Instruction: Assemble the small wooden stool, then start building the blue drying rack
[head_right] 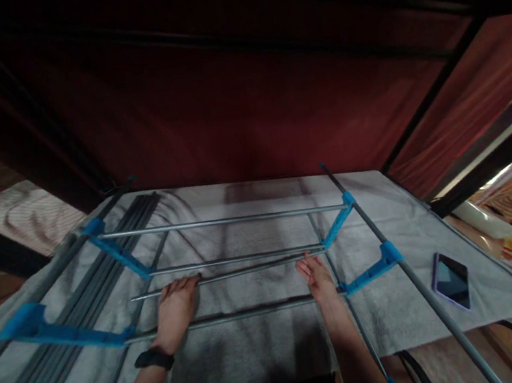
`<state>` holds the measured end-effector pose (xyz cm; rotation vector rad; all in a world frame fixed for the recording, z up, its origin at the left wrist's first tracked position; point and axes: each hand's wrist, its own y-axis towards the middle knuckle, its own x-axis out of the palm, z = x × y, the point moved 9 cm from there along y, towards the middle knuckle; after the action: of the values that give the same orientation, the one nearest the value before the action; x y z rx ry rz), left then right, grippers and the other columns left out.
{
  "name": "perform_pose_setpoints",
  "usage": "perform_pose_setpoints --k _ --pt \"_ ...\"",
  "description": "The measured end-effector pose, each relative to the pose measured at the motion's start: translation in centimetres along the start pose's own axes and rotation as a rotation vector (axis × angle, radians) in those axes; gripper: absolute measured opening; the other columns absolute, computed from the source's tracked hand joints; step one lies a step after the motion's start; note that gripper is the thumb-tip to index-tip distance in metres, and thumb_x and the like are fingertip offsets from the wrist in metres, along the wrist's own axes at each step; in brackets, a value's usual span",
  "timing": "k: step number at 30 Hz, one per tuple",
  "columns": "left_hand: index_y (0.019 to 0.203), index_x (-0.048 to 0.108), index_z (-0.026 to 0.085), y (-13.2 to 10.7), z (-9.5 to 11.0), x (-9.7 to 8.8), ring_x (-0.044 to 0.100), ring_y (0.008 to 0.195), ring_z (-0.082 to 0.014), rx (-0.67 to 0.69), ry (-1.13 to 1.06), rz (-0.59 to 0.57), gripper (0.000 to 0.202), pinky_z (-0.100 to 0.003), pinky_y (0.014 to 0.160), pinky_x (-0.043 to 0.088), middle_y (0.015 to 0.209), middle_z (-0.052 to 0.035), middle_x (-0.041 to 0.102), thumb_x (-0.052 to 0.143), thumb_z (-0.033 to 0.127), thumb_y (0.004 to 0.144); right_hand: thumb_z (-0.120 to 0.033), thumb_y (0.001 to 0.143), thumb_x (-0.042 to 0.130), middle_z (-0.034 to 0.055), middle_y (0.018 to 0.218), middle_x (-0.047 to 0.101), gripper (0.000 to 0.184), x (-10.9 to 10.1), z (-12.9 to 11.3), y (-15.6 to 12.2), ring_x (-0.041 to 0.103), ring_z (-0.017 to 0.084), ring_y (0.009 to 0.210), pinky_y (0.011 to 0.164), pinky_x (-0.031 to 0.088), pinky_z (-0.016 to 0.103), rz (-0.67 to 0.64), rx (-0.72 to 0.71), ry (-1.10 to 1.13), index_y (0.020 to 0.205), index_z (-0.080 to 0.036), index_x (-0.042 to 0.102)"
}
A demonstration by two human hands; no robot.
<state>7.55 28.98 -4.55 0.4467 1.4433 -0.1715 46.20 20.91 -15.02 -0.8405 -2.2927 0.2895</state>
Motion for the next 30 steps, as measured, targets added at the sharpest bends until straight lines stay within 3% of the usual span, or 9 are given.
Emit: perform_pose_setpoints --k 12,19,30 --pt "0.118 0.068 0.014 0.3 0.8 -0.4 0.063 0.100 -0.0287 0.024 -0.012 0.080 0.039 -0.042 0.091 0.044 0.109 -0.0118 0.072 0.040 0.013 0.092 -0.030 0.063 0.087 -0.0050 0.068 0.070 0.031 1.4 -2.9 0.7 0.068 0.010 0.063 0.067 0.060 0.021 0.010 -0.076 -0.025 0.086 -0.023 0.068" --pt "0.116 0.069 0.015 0.9 1.3 -1.0 0.064 0.099 -0.0290 0.018 -0.029 0.089 0.038 -0.042 0.091 0.044 0.105 -0.0119 0.072 0.038 0.017 0.094 -0.022 0.063 0.085 -0.0053 0.067 0.070 0.027 1.8 -4.4 1.0 0.067 0.010 0.060 0.064 0.061 0.022 0.014 -0.113 -0.019 0.082 -0.022 0.066" --pt "0.116 0.069 0.016 1.4 1.3 -0.8 0.064 0.102 -0.0294 -0.014 -0.057 0.075 0.038 -0.043 0.093 0.044 0.108 -0.0104 0.073 0.040 0.019 0.093 -0.020 0.064 0.084 -0.0046 0.068 0.071 0.025 2.2 -5.0 1.0 0.067 0.009 0.060 0.063 0.061 0.020 0.010 -0.112 -0.012 0.079 -0.022 0.063"
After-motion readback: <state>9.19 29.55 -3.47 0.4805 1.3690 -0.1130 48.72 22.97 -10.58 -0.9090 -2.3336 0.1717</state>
